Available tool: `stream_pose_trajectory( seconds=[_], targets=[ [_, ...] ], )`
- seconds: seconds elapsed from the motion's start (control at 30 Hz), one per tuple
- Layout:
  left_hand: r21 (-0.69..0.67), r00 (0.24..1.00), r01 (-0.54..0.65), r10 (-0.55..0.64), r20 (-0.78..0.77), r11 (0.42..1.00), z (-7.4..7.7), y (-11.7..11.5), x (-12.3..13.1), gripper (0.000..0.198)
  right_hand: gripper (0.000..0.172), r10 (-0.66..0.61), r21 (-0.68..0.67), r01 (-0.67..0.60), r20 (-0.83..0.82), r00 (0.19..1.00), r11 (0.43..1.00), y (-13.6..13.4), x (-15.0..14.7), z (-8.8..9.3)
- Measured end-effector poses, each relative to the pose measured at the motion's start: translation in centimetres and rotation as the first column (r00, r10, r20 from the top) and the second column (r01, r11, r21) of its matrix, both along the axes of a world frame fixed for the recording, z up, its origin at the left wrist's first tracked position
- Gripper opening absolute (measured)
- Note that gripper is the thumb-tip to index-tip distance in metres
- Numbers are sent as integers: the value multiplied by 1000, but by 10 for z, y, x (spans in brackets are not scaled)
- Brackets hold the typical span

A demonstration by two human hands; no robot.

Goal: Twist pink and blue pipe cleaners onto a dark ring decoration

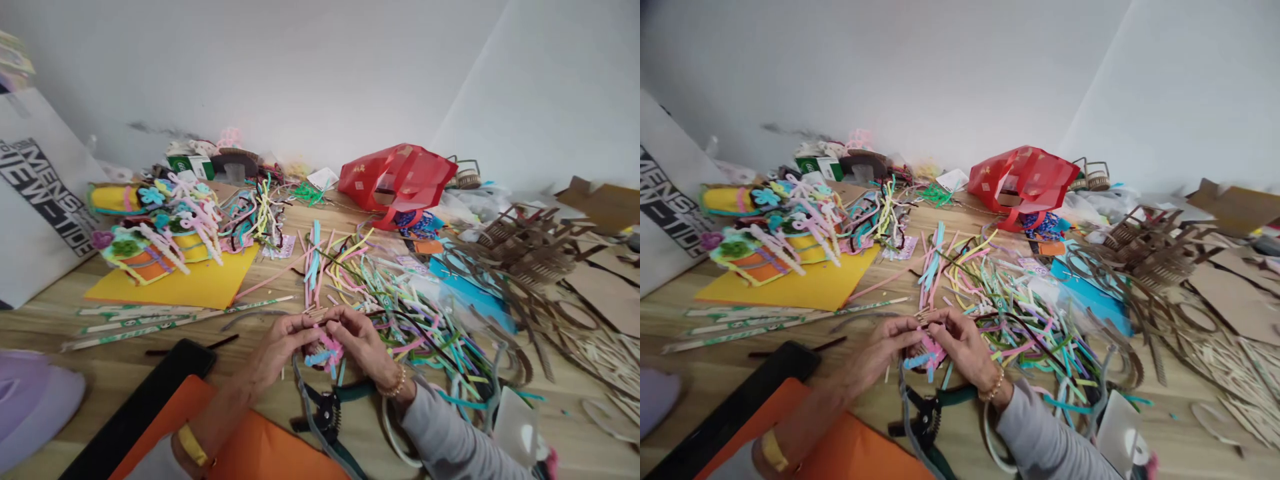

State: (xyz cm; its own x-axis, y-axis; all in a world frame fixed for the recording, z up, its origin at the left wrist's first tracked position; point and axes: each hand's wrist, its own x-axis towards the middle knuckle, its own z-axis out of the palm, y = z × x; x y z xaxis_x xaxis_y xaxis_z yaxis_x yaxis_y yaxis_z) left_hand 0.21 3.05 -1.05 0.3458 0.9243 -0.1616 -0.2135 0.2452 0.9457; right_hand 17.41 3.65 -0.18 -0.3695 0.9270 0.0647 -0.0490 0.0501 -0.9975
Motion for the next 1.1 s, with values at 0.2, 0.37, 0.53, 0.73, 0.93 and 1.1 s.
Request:
stream_pose_trajectory(
  seconds=[0.2, 0.37, 0.53, 0.73, 0.93, 1.1],
  targets=[
    [134, 977, 11, 18, -214, 991, 6, 0, -3, 15, 24, 4, 29, -7, 76, 997, 1000, 5, 3, -7],
    [209, 958, 92, -29, -285, 974, 11, -1, -6, 16, 28, 17, 17, -18, 67, 998, 1000, 5, 5, -5],
    [169, 973, 121, -83, -214, 978, 8, -2, -4, 16, 30, 32, -33, -30, 59, 998, 999, 4, 4, -4],
    [108, 983, -13, 33, -181, 994, -1, 3, -1, 15, 30, -74, -42, 75, 29, 997, 996, 8, 3, -4],
    [191, 962, -73, 120, -246, 979, -7, 7, -6, 16, 39, -3, -63, 1, -34, 999, 998, 8, 4, -1],
    [253, 946, -8, 89, -312, 967, 2, 4, -6, 21, 37, -32, -37, 32, 15, 999, 999, 8, 3, 0]
  ],
)
